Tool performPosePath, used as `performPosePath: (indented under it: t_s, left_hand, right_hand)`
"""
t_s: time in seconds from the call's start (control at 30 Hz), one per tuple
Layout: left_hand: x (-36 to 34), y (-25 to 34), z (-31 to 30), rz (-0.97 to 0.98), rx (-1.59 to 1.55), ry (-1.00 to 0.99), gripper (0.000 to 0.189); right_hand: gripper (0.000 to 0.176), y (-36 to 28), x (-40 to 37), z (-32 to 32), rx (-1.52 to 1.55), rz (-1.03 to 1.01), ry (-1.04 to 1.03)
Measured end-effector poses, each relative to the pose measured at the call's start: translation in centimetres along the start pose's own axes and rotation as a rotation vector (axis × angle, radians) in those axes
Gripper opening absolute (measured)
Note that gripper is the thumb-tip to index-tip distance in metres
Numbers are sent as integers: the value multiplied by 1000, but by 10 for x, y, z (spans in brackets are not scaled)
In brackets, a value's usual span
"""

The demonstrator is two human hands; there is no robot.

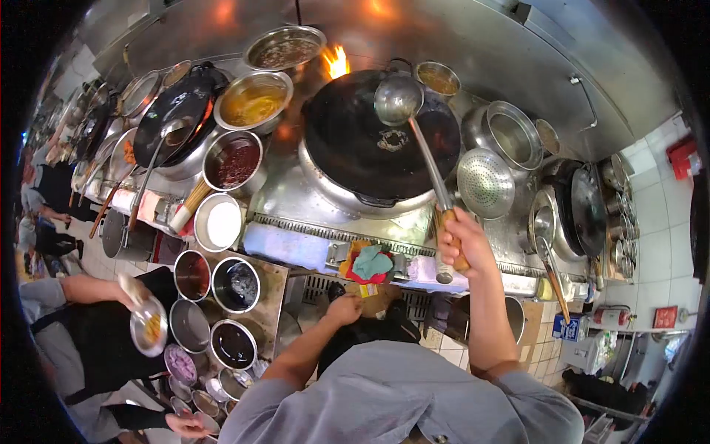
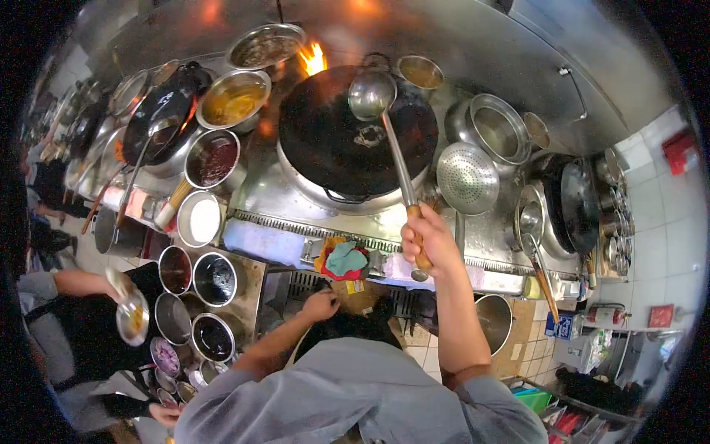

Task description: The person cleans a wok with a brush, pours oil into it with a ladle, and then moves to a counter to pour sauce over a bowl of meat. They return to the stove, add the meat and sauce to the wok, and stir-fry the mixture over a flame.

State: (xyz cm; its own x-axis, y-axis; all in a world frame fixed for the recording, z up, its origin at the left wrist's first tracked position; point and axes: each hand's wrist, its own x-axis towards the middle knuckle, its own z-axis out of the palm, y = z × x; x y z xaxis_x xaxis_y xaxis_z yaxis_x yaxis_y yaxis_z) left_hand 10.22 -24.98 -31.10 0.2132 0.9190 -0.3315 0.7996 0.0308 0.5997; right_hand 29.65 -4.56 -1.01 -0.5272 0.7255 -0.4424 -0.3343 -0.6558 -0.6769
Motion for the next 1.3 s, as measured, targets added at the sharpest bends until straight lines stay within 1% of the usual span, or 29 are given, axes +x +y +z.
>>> performPosePath:
  t_s: [0.03,0.07,0.1,0.13,0.2,0.23,0.27,0.33,0.37,0.43,0.47,0.5,0.53,0.6,0.67,0.73,0.77,0.83,0.9,0.93,0.97,1.0,1.03,1.07,1.13,1.2,1.23,1.27,1.3]
  left_hand:
    - [12,0,15,14,-5,-16,29]
    - [27,-1,32,141,32,35,34]
    - [38,2,48,271,62,89,40]
    - [46,13,51,290,51,73,40]
    - [63,29,53,120,114,-152,55]
    - [75,30,60,20,149,-290,69]
    - [80,31,67,29,140,-296,69]
    - [92,36,68,-134,159,-415,71]
    - [92,38,75,-177,187,-402,74]
    - [94,35,91,-166,172,-407,75]
    - [99,32,97,-154,175,-417,76]
    - [93,34,92,-88,168,-288,70]
    - [98,30,107,-105,158,-290,70]
    - [120,21,138,-120,103,-331,58]
    - [113,26,104,-15,-52,-177,50]
    - [88,37,57,8,-105,-140,51]
    - [73,26,48,-28,-91,-115,51]
    - [39,14,44,-4,-231,-86,48]
    - [1,-10,33,-52,-90,-263,46]
    - [-27,-19,30,-188,-166,-151,44]
    - [-56,-25,31,-300,-239,-57,43]
    - [-76,-35,34,-432,-174,-156,45]
    - [-100,-55,57,-526,-208,-89,46]
    - [-127,-47,45,-635,-312,-84,46]
    - [-187,-101,133,-561,-306,175,42]
    - [-232,-49,126,-955,-373,282,39]
    - [-256,-84,193,-1107,-640,134,37]
    - [-273,-103,236,-1281,-857,-31,35]
    - [-294,-69,261,-1043,-426,178,32]
  right_hand:
    - [24,-2,-5,-4,-70,19,76]
    - [25,-3,-12,-10,-137,38,160]
    - [25,-3,-8,-30,105,75,34]
    - [25,6,-5,-45,108,67,60]
    - [29,30,0,-60,676,93,-183]
    - [34,40,-4,-60,570,31,-145]
    - [34,44,-14,-62,566,29,-132]
    - [44,42,-35,-57,411,6,-19]
    - [44,40,-43,-56,396,12,-18]
    - [46,34,-58,-54,438,37,-34]
    - [48,32,-61,-51,459,41,-108]
    - [47,27,-60,-43,473,51,-90]
    - [46,24,-61,-34,494,65,-73]
    - [47,19,-55,-16,519,76,-120]
    - [46,13,-43,10,541,101,-200]
    - [43,12,-21,34,576,145,-284]
    - [43,14,-7,46,581,170,-323]
    - [41,17,27,69,494,190,-383]
    - [33,28,73,90,349,203,-531]
    - [29,32,95,104,177,174,-511]
    - [24,37,109,123,-14,109,-373]
    - [17,49,132,136,-177,27,-262]
    - [15,61,156,146,-354,-14,-273]
    - [17,63,171,154,-635,-97,-274]
    - [15,63,174,159,-991,-266,-95]
    - [24,55,165,133,-1147,-442,-88]
    - [34,54,158,106,-1290,-794,-35]
    - [40,47,151,77,-1174,-565,-101]
    - [42,41,139,42,-1174,-549,-112]
